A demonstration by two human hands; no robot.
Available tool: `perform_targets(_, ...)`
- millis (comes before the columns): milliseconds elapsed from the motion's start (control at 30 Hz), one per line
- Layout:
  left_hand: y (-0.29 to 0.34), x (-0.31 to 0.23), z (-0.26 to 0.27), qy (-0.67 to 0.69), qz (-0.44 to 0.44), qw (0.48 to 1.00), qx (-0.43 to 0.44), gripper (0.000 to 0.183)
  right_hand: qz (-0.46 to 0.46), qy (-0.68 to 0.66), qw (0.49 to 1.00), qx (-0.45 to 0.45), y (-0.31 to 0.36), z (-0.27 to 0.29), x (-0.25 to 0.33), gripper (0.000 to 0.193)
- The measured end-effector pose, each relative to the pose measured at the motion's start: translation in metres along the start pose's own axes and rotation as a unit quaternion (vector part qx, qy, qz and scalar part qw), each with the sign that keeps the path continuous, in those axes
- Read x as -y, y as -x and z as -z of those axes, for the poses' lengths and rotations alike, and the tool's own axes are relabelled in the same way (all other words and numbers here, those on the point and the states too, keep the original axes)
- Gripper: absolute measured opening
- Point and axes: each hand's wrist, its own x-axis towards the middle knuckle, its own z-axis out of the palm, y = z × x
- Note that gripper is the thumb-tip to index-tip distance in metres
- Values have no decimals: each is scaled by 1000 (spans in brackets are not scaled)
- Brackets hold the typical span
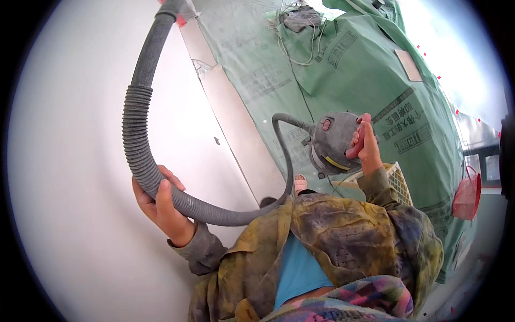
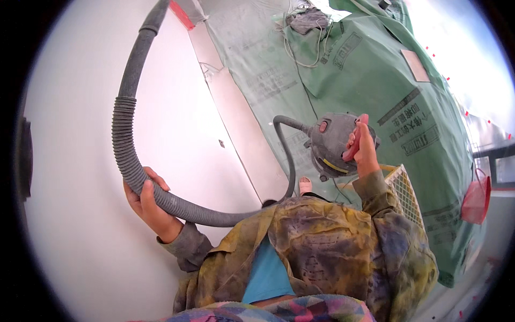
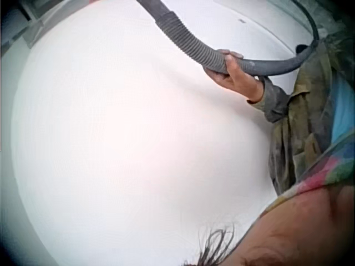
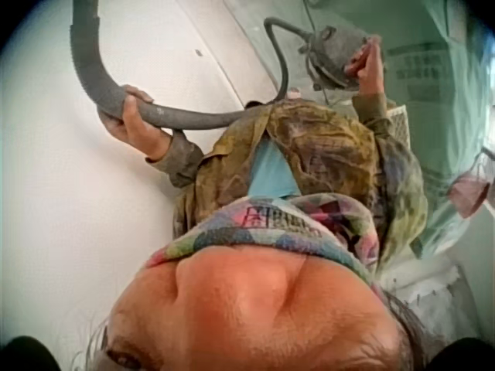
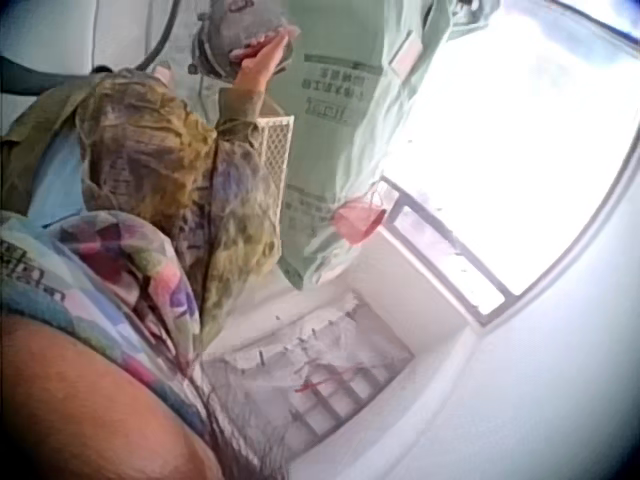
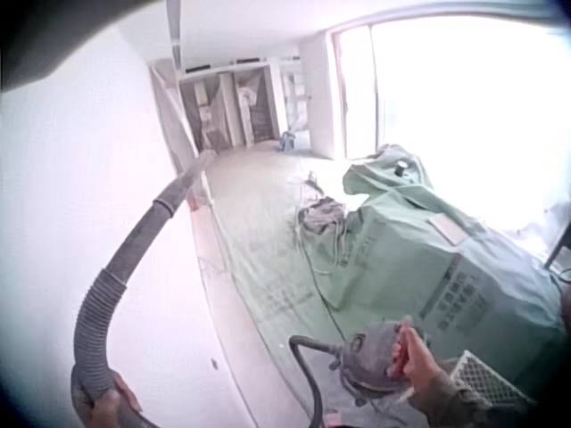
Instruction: The person vacuums a floor covered with green protective sheeting using a handheld vacuum cleaner. They move the vacuum nozzle across the floor, clean around a wooden stool, and reposition the vacuum unit to reach different areas.
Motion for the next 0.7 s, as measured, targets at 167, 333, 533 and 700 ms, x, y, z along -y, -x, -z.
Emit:
perform_targets(167,-165,84,-38,3,12,1000,4,34,3,15,1000,-18,-140,-121,21,31)
perform_targets(333,-285,153,-60,36,35,998,36,29,29,24,995,-89,-204,-164,26,29)
perform_targets(533,-469,229,-90,43,88,991,92,21,62,6,988,-138,-259,-242,28,33)
perform_targets(700,-602,307,-131,52,97,984,138,19,13,-36,976,-214,-340,-296,0,32)
